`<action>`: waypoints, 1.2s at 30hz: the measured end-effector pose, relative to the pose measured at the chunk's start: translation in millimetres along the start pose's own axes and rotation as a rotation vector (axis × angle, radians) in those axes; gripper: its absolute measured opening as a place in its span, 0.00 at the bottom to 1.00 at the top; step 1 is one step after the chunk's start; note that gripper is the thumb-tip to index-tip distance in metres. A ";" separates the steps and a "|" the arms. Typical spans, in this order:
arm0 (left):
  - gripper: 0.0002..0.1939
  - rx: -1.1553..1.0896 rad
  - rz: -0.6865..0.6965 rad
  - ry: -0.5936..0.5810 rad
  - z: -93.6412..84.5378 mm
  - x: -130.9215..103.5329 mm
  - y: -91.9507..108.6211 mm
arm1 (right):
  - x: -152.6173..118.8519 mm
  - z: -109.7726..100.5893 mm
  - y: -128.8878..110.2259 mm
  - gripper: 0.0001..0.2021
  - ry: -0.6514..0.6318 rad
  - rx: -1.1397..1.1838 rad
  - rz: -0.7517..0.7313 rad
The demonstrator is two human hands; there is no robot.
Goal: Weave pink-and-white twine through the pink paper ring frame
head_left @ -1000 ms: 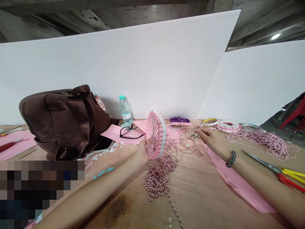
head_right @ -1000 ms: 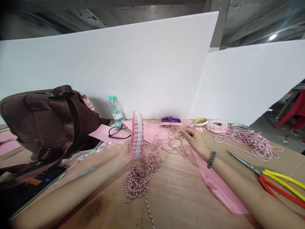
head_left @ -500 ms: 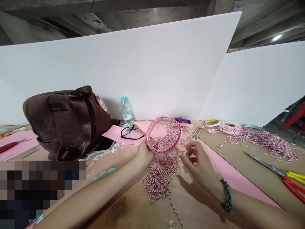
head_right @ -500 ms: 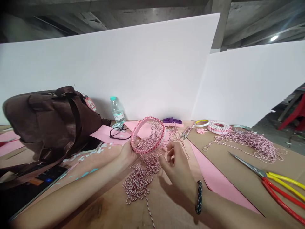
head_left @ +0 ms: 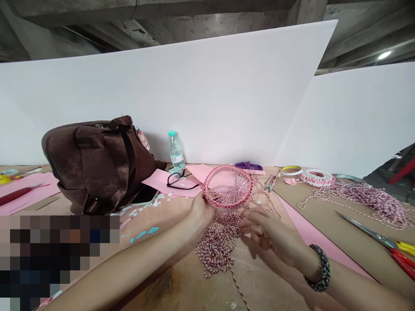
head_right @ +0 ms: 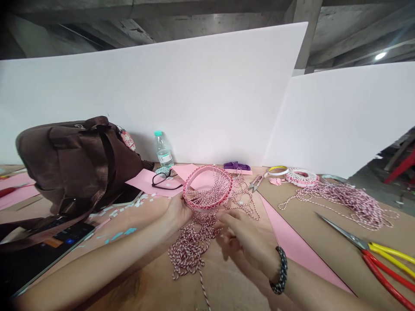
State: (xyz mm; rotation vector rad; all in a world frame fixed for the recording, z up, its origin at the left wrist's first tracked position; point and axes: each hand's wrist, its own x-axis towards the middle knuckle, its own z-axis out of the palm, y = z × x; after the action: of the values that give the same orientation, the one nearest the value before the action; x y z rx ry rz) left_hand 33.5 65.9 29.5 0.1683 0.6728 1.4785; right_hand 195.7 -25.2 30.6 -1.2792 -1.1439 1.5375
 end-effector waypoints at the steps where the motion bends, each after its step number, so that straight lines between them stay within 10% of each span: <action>1: 0.13 0.012 -0.012 -0.006 2.0 -4.6 -0.9 | -0.2 1.2 1.1 0.13 -0.059 0.138 0.089; 14: 0.11 0.587 0.240 -0.544 -7.3 -41.4 -9.5 | 20.0 -15.8 12.8 0.13 -0.066 0.673 -0.120; 23: 0.06 1.248 1.157 -0.775 -30.6 -23.6 19.8 | 38.3 -29.0 19.1 0.14 -0.075 0.846 -0.107; 30: 0.09 1.288 0.495 -1.118 -42.3 -24.3 24.1 | 43.8 -35.1 13.7 0.17 -0.088 1.072 -0.087; 36: 0.12 1.191 0.492 -0.635 -40.3 -15.7 16.6 | 41.1 -30.7 18.3 0.15 -0.040 0.931 -0.099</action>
State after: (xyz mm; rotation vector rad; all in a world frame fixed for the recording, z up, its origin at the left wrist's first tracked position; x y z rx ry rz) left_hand -0.6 41.1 10.1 1.7349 0.9300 1.1703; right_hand 218.9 13.7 0.4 -0.5460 -0.3769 1.7029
